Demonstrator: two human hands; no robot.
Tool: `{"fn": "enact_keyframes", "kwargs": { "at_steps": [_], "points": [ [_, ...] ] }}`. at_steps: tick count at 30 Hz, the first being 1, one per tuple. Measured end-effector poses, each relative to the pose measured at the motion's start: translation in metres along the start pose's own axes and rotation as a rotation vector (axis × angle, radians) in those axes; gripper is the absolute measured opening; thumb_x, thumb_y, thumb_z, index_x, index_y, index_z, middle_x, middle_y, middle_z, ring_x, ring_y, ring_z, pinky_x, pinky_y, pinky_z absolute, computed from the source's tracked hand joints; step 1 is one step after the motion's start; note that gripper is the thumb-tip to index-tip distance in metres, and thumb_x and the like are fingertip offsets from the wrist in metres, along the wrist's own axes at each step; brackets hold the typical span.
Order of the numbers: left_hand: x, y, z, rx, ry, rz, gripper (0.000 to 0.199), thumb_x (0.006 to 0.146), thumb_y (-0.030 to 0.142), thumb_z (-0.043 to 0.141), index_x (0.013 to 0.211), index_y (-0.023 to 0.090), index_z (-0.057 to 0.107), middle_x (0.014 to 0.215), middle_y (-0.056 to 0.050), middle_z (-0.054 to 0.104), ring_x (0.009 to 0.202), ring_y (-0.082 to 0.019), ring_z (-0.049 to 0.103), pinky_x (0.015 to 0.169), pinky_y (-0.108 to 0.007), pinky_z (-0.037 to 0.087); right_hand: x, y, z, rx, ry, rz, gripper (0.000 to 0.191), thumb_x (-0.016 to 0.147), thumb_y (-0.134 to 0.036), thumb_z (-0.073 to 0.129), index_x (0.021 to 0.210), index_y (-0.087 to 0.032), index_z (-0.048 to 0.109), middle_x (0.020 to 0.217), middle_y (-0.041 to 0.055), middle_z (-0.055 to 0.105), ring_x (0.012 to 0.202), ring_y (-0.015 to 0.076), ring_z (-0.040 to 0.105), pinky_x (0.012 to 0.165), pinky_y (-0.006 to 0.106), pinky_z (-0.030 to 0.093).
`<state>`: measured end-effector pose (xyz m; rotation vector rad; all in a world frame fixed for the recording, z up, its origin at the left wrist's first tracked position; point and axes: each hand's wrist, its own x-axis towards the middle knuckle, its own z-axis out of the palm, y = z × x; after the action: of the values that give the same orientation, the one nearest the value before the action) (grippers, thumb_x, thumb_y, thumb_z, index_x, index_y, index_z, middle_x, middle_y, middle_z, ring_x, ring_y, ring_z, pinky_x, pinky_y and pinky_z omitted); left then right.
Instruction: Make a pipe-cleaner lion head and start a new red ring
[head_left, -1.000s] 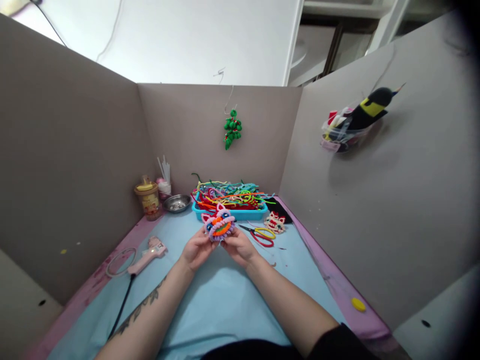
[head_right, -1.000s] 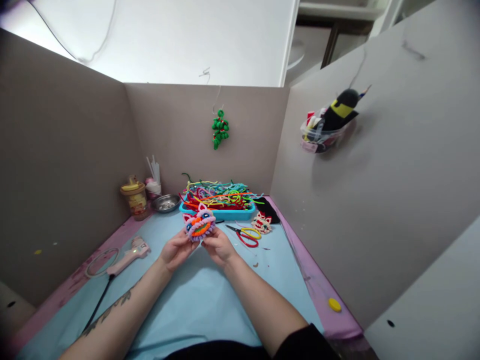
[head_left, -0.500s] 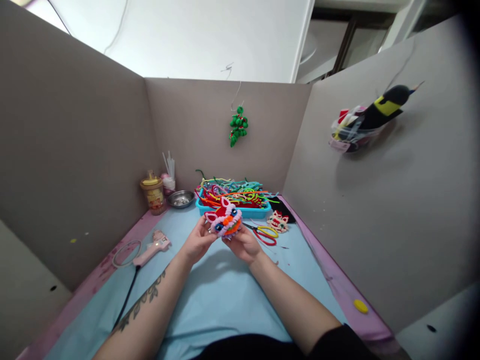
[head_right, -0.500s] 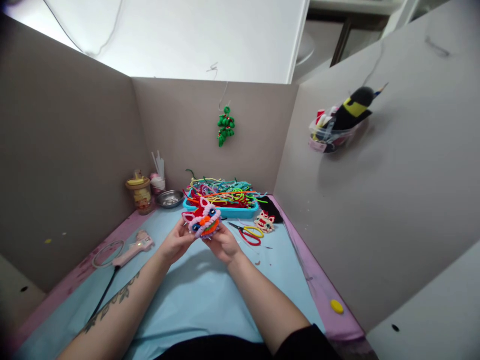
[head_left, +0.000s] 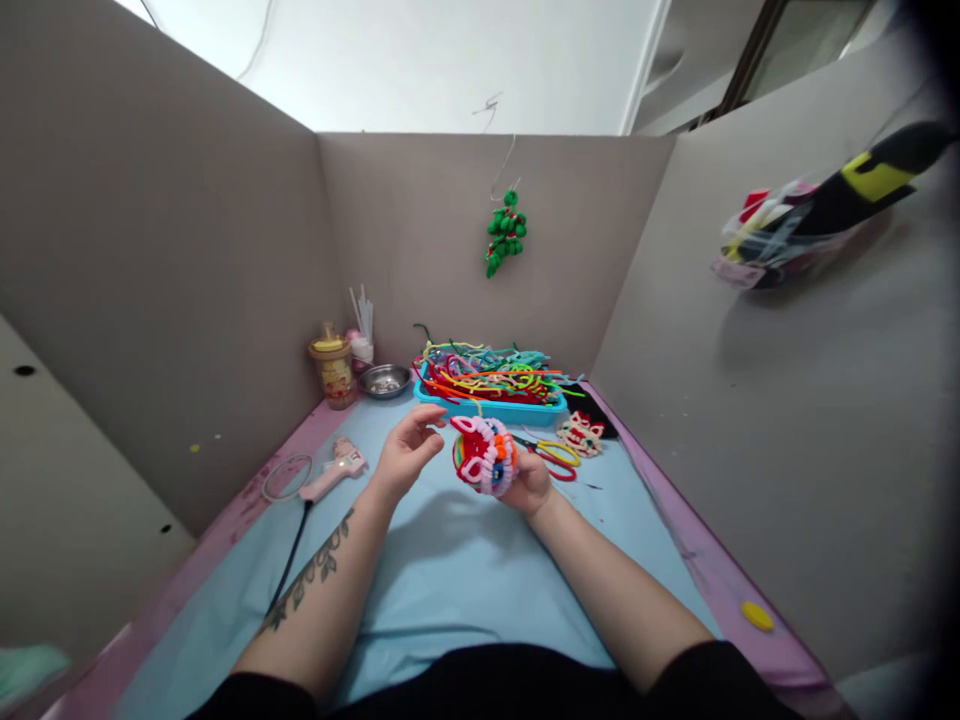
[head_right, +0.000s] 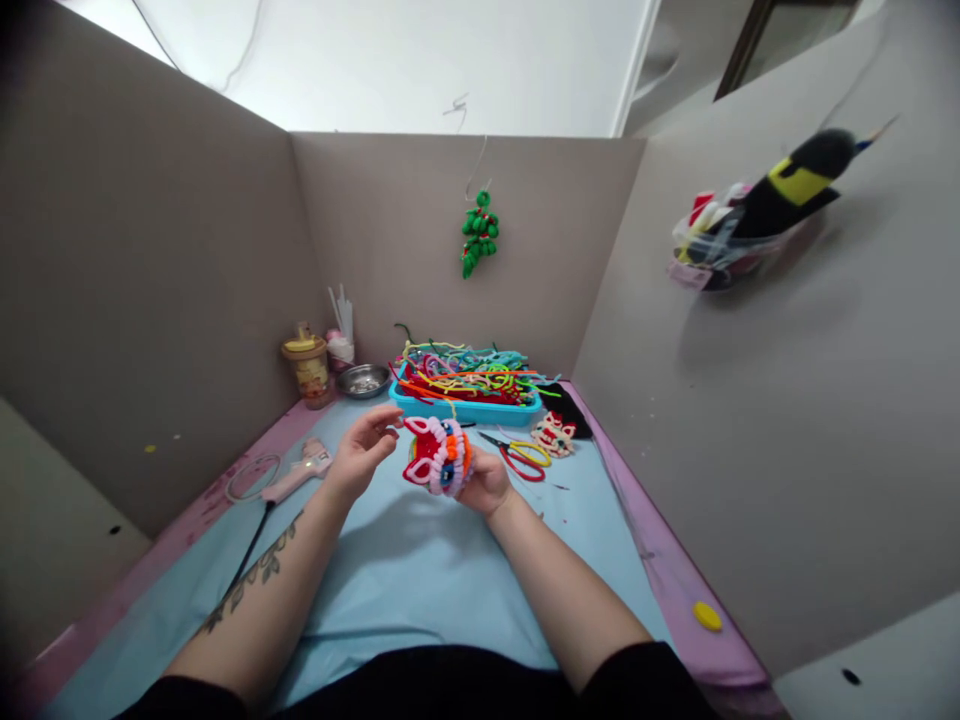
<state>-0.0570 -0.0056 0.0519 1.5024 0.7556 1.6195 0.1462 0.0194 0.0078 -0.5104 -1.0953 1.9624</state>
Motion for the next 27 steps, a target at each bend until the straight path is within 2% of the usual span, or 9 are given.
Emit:
{"fn": "enact_keyframes", "kwargs": {
  "at_steps": [4,6,9,12,17,27],
  "points": [
    [-0.001,0.011,-0.002,0.183,-0.075,0.155,0.028,0.071,0.024,0.072,0.099,0.024,0.07,0.11,-0.008,0.06,0.102,-0.022,0.055,0.088,-0.032,0.044,0.002,0.008,-0.001,0.042,-0.006,0.001,0.05,0.056,-0.018,0.054,0.105,-0.018,0.059,0.09,0.0073,0.066,0.086,0.0215,0.062,0.087,0.042,0.048],
    [-0.001,0.015,-0.004,0.246,-0.106,0.177,0.026,0.07,0.022,0.073,0.096,0.024,0.072,0.108,-0.009,0.061,0.105,-0.023,0.055,0.093,-0.035,0.042,0.001,0.009,0.001,0.025,0.018,0.025,0.051,0.057,-0.019,0.052,0.107,-0.018,0.058,0.093,0.0081,0.066,0.091,0.0222,0.061,0.09,0.043,0.046],
    [0.0,0.017,-0.006,0.294,-0.127,0.18,0.022,0.07,0.022,0.074,0.092,0.024,0.073,0.103,-0.009,0.064,0.098,-0.022,0.058,0.091,-0.035,0.043,0.001,0.008,0.005,0.023,0.044,0.03,0.049,0.059,-0.02,0.051,0.107,-0.018,0.058,0.098,0.0084,0.065,0.099,0.0231,0.06,0.093,0.044,0.045],
    [0.0,0.017,-0.006,0.328,-0.111,0.211,0.016,0.072,0.022,0.072,0.087,0.025,0.074,0.095,-0.008,0.066,0.09,-0.02,0.06,0.086,-0.034,0.045,0.001,0.007,0.008,0.045,0.053,0.016,0.045,0.058,-0.02,0.051,0.103,-0.018,0.059,0.098,0.0083,0.065,0.102,0.0234,0.059,0.094,0.042,0.045],
    [-0.001,0.02,-0.003,0.347,-0.048,0.202,0.005,0.072,0.025,0.072,0.076,0.024,0.075,0.081,-0.006,0.066,0.078,-0.019,0.059,0.08,-0.034,0.046,0.001,0.006,0.009,0.108,0.023,0.018,0.043,0.057,-0.018,0.052,0.099,-0.018,0.059,0.096,0.0079,0.066,0.096,0.0238,0.062,0.092,0.043,0.046],
    [-0.003,0.016,0.0,0.382,-0.013,0.222,0.005,0.072,0.027,0.072,0.076,0.025,0.074,0.081,-0.006,0.066,0.078,-0.019,0.059,0.08,-0.034,0.047,0.003,0.01,0.006,0.097,0.011,0.033,0.046,0.059,-0.018,0.051,0.105,-0.017,0.058,0.094,0.0065,0.067,0.091,0.0219,0.063,0.093,0.042,0.045]
  ]
}}
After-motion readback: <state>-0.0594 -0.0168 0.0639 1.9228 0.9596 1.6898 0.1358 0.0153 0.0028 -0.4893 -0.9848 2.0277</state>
